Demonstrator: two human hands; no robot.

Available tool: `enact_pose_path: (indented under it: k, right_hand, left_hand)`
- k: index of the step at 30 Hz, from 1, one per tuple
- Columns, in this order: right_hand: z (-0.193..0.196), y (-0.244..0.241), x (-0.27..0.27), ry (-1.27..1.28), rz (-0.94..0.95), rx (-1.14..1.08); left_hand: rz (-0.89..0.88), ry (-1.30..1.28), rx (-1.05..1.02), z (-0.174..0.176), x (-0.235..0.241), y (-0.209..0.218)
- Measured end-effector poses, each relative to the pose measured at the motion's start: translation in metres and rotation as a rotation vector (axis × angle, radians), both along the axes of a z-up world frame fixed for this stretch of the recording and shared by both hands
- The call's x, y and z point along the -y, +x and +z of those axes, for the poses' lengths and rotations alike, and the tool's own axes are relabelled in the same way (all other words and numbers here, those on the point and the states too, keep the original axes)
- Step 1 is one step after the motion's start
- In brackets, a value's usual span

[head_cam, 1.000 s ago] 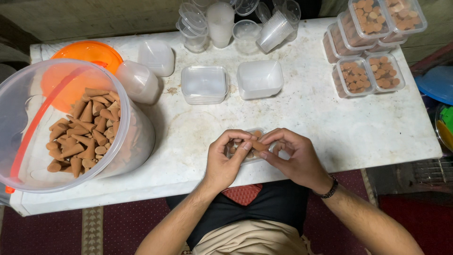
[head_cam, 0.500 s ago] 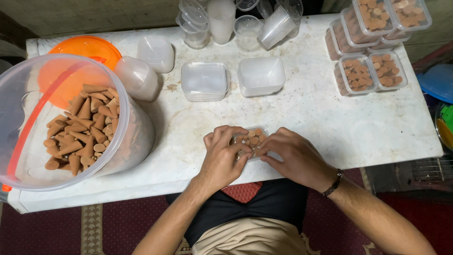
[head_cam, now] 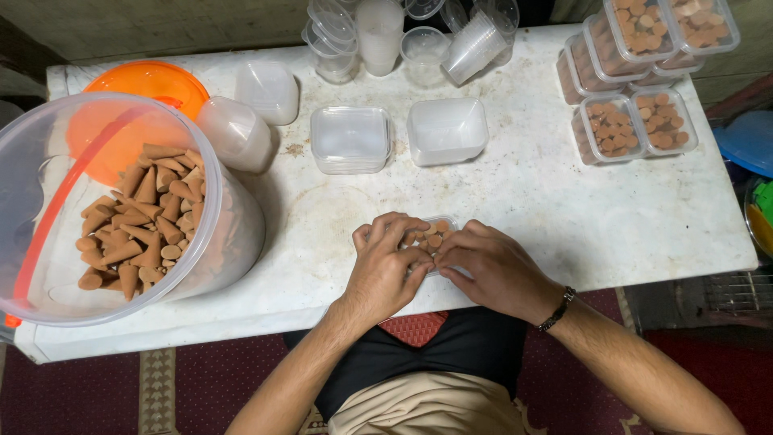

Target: The person transfers small brown cone-shaped confectionery items from a large plastic bucket into small clear plastic containers. They arrange the items by hand, close the containers, and stack them on the table.

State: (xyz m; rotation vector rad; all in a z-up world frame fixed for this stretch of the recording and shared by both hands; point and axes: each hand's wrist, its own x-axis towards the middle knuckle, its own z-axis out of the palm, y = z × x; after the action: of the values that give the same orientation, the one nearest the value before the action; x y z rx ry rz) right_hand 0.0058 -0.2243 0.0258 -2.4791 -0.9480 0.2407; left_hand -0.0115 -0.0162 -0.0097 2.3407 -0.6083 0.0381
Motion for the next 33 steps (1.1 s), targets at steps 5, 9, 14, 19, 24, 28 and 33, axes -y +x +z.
enact_pose_path:
  k: [5,9,14,19,24,28,33]
  right_hand:
    - [-0.002,0.0,0.0,-0.019,0.019,0.022]
    - [-0.002,0.0,0.001,-0.018,0.024,0.049]
    - [-0.001,0.003,0.006,-0.016,0.005,0.069]
    - [0.004,0.006,0.012,0.002,-0.045,0.069]
    - [0.003,0.008,0.018,0.043,-0.057,0.141]
    - [0.005,0.007,0.016,0.043,-0.06,0.131]
    - [0.005,0.011,0.012,0.09,-0.032,0.219]
  left_hand:
    - [-0.009,0.013,0.003,0.001,0.0,0.0]
    - [-0.016,0.022,0.005,-0.001,-0.001,0.0]
    - [-0.012,0.022,-0.001,0.002,-0.002,-0.001]
    - [-0.006,0.011,0.009,0.008,-0.004,0.0]
    - [0.005,0.002,0.033,0.007,-0.005,0.0]
    - [0.006,0.002,0.015,0.011,-0.005,0.0]
    - [-0.001,-0.019,0.094,0.022,-0.013,-0.002]
